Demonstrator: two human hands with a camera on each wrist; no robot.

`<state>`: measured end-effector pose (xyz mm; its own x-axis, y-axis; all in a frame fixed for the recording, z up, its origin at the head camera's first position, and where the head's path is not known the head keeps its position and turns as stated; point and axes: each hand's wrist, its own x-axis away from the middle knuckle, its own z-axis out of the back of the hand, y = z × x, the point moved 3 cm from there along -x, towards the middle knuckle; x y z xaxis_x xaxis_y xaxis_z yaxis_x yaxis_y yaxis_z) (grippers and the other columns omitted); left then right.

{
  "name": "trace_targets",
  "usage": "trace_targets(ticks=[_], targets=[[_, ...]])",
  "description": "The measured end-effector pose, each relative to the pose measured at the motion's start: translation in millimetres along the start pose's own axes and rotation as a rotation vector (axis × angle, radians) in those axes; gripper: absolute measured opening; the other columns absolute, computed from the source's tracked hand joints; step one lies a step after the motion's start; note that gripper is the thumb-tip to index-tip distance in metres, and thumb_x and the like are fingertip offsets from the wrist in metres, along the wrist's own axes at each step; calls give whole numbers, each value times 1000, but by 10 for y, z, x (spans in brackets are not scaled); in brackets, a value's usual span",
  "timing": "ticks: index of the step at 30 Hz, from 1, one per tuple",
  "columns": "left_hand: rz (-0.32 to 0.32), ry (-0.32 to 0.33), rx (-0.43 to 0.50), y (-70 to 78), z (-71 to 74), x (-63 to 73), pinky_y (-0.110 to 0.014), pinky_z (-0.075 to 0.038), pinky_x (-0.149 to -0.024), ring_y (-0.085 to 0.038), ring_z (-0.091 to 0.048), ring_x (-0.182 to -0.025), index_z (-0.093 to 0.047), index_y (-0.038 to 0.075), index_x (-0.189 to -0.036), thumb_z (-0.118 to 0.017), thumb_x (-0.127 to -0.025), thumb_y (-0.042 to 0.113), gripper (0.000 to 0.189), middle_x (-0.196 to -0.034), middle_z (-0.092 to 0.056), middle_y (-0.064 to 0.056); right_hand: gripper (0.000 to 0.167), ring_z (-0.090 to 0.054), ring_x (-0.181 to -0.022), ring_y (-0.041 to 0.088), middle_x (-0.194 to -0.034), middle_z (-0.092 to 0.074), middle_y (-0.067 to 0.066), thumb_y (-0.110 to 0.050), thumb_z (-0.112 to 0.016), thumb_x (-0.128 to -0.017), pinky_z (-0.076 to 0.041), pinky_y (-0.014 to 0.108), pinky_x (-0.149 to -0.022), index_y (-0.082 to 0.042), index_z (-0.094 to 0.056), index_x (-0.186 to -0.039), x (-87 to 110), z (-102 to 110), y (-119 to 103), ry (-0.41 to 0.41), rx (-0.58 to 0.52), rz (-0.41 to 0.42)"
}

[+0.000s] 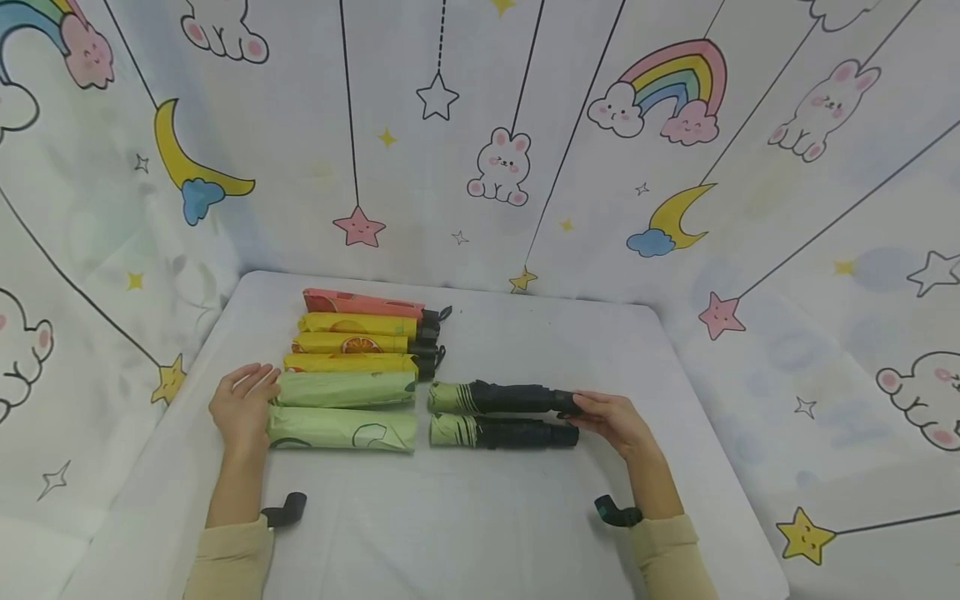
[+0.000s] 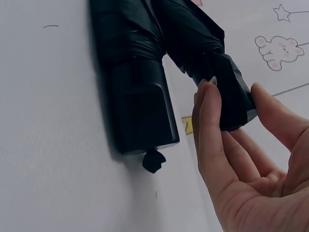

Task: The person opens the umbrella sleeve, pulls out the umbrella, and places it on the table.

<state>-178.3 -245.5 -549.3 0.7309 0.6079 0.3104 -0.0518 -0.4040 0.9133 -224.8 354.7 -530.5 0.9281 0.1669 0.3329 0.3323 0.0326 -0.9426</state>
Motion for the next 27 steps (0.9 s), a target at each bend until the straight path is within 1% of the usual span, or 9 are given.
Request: trace_targets(ticks=[3, 6, 9, 13, 16, 18, 21, 23, 27], targets=[[-9, -4, -9, 9, -3, 14, -17, -58, -84, -13, -74, -107, -58, 3, -135, -65, -91, -17, 49, -136, -65, -17, 41, -76, -100, 24, -116, -75, 11, -10, -71, -100, -61, 38, -93, 12, -63, -134, -12, 17, 4, -12, 17, -5], [-5, -9, -17, 15, -6, 26, -16, -58, -85, -14, -73, -111, -57, 3, -136, -65, -92, -17, 49, -139, -63, -18, 45, -76, -102, 23, -120, -74, 12, -12, -71, -100, -60, 41, -95, 12, -60, -136, -28, 43, 5, -27, 64, -6], [-1, -10, -30, 16, -7, 28, -16, -58, -85, -15, -72, -113, -57, 4, -137, -65, -92, -16, 49, -141, -62, -19, 48, -74, -106, 23, -125, -72, 12, -17, -72, -100, -59, 42, -97, 11, -60, -138, -44, 72, -2, -38, 150, 3], [5, -10, -26, 11, -4, 21, -17, -58, -86, -16, -72, -115, -57, 4, -137, -65, -92, -16, 50, -140, -63, -18, 52, -69, -110, 21, -133, -68, 12, -28, -73, -100, -58, 40, -100, 4, -63, -139, -67, 107, -14, -34, 280, 16], [12, -12, -12, 4, 0, 13, -17, -58, -86, -16, -72, -115, -57, 4, -137, -66, -92, -17, 50, -139, -63, -17, 54, -65, -113, 20, -137, -66, 12, -34, -74, -99, -55, 38, -102, 0, -65, -139, -86, 124, -17, -29, 341, 17], [17, -12, -9, 3, 3, 11, -17, -58, -85, -16, -72, -113, -58, 4, -136, -66, -92, -17, 50, -138, -64, -16, 53, -64, -113, 21, -138, -66, 11, -35, -74, -99, -54, 39, -102, -2, -66, -139, -97, 129, -12, -25, 361, 15], [21, -12, -20, 9, 4, 13, -16, -58, -84, -16, -72, -114, -58, 5, -135, -66, -92, -16, 49, -137, -65, -15, 50, -63, -110, 23, -131, -69, 10, -35, -75, -98, -54, 38, -96, -3, -68, -137, -113, 129, 6, -25, 384, 12], [25, -11, -22, 17, 4, 15, -16, -58, -84, -16, -72, -114, -58, 6, -135, -66, -92, -16, 49, -137, -65, -15, 49, -63, -109, 24, -129, -69, 10, -36, -75, -98, -54, 37, -93, -5, -70, -135, -120, 130, 18, -18, 415, 14], [19, -18, -24, 23, 1, 15, -16, -58, -84, -15, -73, -111, -57, 4, -136, -66, -92, -15, 49, -138, -64, -16, 45, -63, -114, 24, -133, -69, 11, -38, -75, -98, -54, 37, -94, -8, -73, -131, -146, 151, 53, -10, 498, 35]])
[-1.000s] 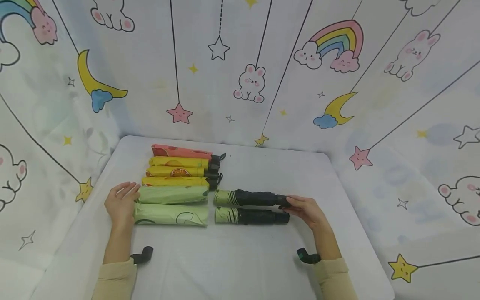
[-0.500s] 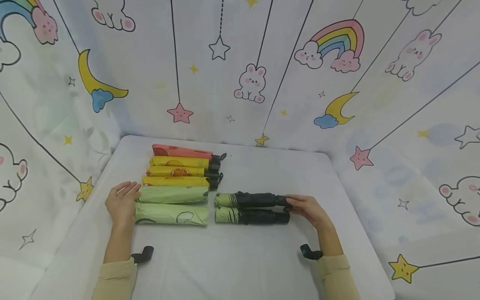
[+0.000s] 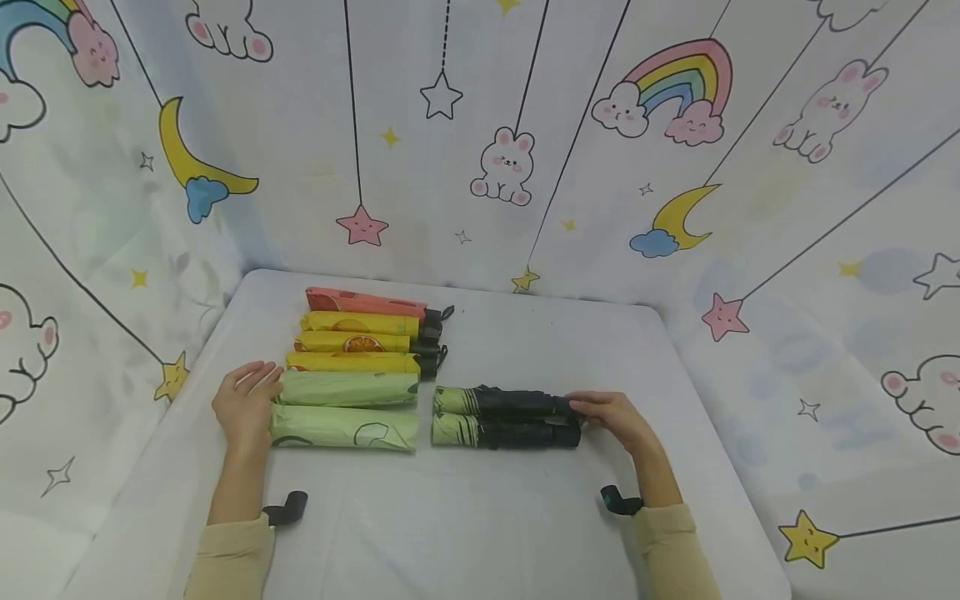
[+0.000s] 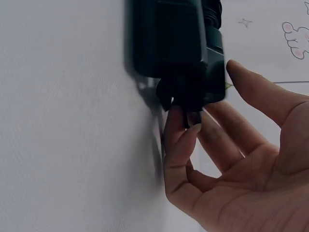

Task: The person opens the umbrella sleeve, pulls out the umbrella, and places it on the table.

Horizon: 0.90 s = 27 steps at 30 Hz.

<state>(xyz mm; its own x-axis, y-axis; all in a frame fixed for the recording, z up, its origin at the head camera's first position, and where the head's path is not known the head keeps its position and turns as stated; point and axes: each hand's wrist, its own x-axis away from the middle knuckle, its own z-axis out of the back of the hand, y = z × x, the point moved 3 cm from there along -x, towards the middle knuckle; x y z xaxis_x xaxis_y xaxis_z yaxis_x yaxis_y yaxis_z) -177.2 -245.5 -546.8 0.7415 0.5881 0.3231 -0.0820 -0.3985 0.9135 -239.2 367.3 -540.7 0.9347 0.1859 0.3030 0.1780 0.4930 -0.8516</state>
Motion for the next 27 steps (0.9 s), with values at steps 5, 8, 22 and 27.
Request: trace_targets(ticks=[5, 8, 22, 27], targets=[[-7, -7, 8, -5, -1, -12, -16, -58, -84, -12, -74, -107, -57, 4, -136, -66, -92, -16, 49, -140, -63, -18, 39, -65, -120, 26, -132, -71, 9, -38, -73, -99, -56, 40, -97, -10, -76, -126, -24, 4, 16, 6, 63, 14], [-7, -1, 4, -2, -4, -11, -16, -58, -84, -13, -74, -107, -58, 5, -135, -66, -92, -16, 49, -140, -63, -18, 38, -65, -123, 26, -130, -72, 8, -38, -72, -99, -56, 39, -98, -10, -77, -125, -24, 8, -18, 12, 88, 20], [0, 9, -47, 44, -27, 25, -14, -57, -83, -18, -69, -121, -59, 8, -135, -64, -94, -14, 47, -144, -61, -17, 45, -57, -135, 36, -137, -67, 16, -34, -72, -101, -47, 52, -114, 0, -72, -130, -38, -57, -380, 128, 50, 48], [-3, 12, -71, 60, -38, 26, -13, -57, -82, -17, -70, -119, -58, 7, -138, -64, -94, -13, 49, -142, -63, -15, 42, -60, -131, 37, -133, -70, 16, -33, -71, -101, -47, 54, -113, -1, -73, -128, -19, -111, -536, 115, 50, 96]])
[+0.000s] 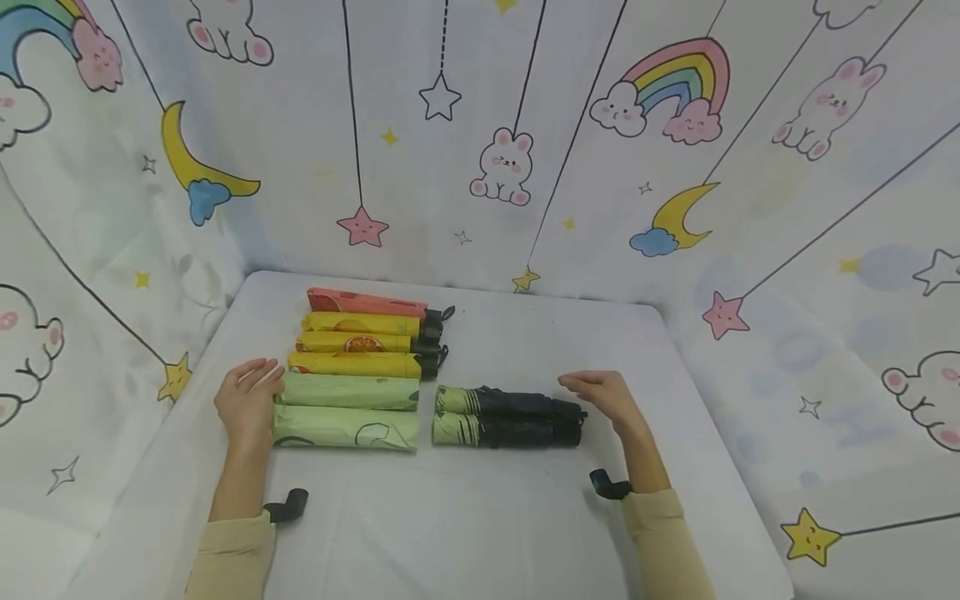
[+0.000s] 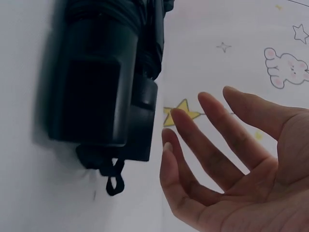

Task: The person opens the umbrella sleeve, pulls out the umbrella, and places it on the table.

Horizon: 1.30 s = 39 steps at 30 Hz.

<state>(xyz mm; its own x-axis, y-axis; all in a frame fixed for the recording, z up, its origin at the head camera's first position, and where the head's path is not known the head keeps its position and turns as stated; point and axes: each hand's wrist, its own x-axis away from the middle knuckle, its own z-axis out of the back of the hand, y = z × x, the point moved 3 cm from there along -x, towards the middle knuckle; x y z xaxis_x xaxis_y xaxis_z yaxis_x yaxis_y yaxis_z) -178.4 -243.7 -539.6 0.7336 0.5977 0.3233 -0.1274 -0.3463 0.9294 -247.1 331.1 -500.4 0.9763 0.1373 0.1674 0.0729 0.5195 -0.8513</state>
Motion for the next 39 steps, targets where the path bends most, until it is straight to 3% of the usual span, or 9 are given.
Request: trace_targets(ticks=[7, 16, 29, 39], targets=[[2, 12, 26, 44, -8, -10, -14, -58, -82, -15, -72, -113, -59, 7, -137, -66, -93, -13, 49, -138, -66, -12, 37, -66, -123, 32, -123, -75, 11, -34, -72, -100, -46, 56, -113, -6, -76, -124, -22, -65, -136, 3, 2, 35], [5, -22, 44, 141, -8, -2, -15, -58, -86, -19, -69, -119, -57, 7, -139, -66, -97, -5, 44, -141, -63, -13, 35, -72, -115, 31, -120, -75, 16, -27, -73, -100, -57, 43, -103, 0, -74, -122, -151, -313, -353, -46, -97, 88], [32, -64, 65, 269, -97, -16, -18, -56, -94, -18, -67, -121, -55, 8, -142, -65, -98, -5, 46, -144, -61, -11, 37, -72, -114, 33, -121, -74, 19, -25, -75, -99, -59, 42, -99, 3, -72, -123, -287, -579, -628, -97, -182, 73], [14, -81, 57, 324, -176, -49, -13, -56, -86, -13, -69, -110, -58, 8, -138, -66, -97, -5, 43, -141, -64, -12, 33, -75, -108, 29, -118, -75, 17, -24, -73, -101, -62, 39, -93, 1, -74, -121, -466, -797, -803, -114, -164, 66]])
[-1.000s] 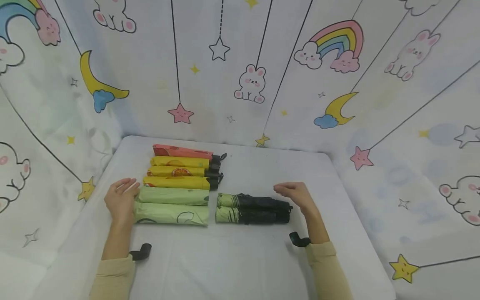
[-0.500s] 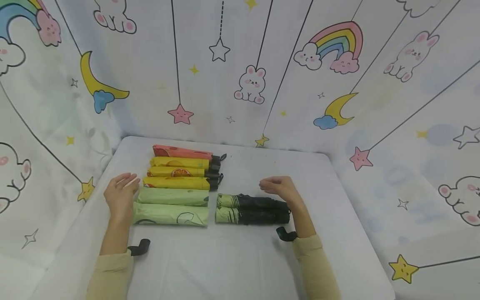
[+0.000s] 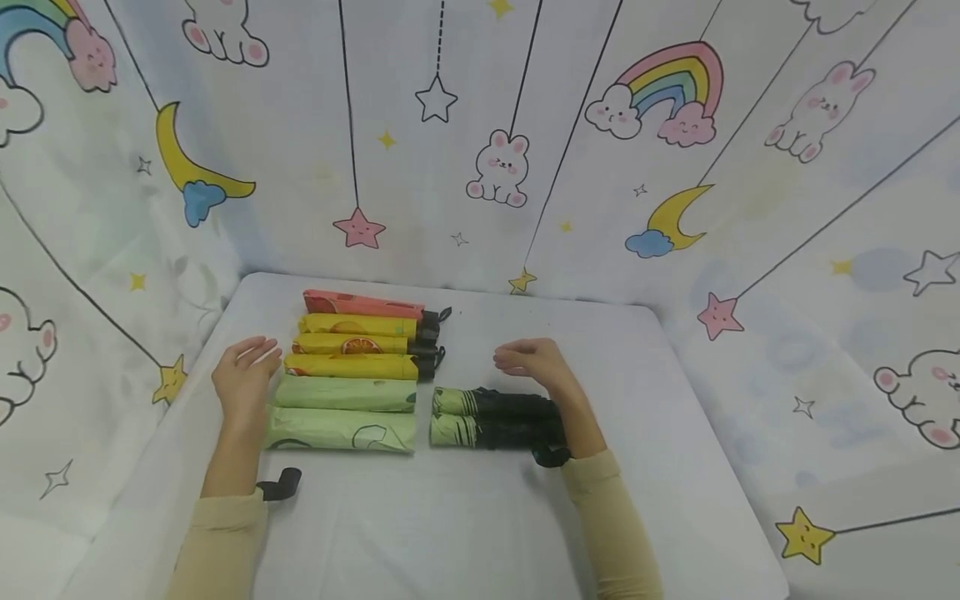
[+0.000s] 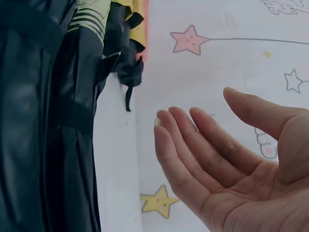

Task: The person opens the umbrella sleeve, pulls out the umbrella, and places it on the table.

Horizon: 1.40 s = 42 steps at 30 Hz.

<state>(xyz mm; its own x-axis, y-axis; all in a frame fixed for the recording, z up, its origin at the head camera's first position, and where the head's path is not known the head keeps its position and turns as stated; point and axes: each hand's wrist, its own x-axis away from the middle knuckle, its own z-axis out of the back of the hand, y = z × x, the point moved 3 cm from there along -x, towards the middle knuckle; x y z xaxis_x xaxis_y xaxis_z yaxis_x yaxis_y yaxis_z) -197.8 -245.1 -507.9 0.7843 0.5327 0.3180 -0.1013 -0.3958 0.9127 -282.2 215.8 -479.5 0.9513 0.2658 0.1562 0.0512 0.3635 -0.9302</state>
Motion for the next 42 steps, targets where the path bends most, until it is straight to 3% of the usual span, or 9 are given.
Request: trace_targets(ticks=[6, 15, 24, 30, 37, 42], targets=[[5, 5, 24, 14, -48, -57, -16, -57, -88, -14, -69, -108, -59, 6, -135, -67, -96, -5, 42, -136, -65, -12, 32, -75, -106, 29, -117, -75, 17, -21, -73, -100, -62, 39, -92, 3, -73, -121, -133, -124, -53, -22, 2, -7], [10, 1, -65, 8, -89, -156, -12, -56, -80, -22, -64, -123, -59, 8, -136, -67, -96, -4, 42, -130, -68, -7, 34, -75, -105, 33, -115, -76, 19, -22, -74, -99, -63, 40, -91, 4, -73, -121, -282, -316, -132, -86, 21, -7], [31, 4, -138, -19, -137, -238, -12, -56, -79, -22, -61, -127, -57, 8, -142, -68, -98, -1, 46, -141, -64, -11, 29, -76, -103, 32, -111, -77, 17, -19, -71, -101, -63, 42, -91, 3, -75, -118, -421, -493, -40, -127, 36, -89], [53, 6, -173, -52, -150, -283, -19, -56, -93, -20, -63, -126, -57, 10, -142, -65, -96, -7, 50, -145, -62, -12, 29, -76, -102, 29, -109, -78, 13, -22, -73, -100, -63, 40, -90, 1, -75, -117, -469, -613, -72, -143, 75, -137], [46, 8, -206, -100, -169, -327, -17, -57, -87, -19, -65, -126, -59, 13, -135, -64, -93, -11, 48, -144, -62, -13, 31, -75, -105, 35, -110, -77, 18, -22, -74, -98, -63, 40, -89, 2, -75, -118, -538, -716, -73, -160, 92, -175], [35, 8, -229, -131, -184, -326, -17, -57, -89, -23, -61, -133, -57, 12, -139, -63, -95, -9, 49, -147, -60, -15, 31, -75, -103, 32, -109, -77, 17, -23, -74, -98, -64, 40, -87, 2, -76, -118, -583, -780, -59, -173, 122, -188]])
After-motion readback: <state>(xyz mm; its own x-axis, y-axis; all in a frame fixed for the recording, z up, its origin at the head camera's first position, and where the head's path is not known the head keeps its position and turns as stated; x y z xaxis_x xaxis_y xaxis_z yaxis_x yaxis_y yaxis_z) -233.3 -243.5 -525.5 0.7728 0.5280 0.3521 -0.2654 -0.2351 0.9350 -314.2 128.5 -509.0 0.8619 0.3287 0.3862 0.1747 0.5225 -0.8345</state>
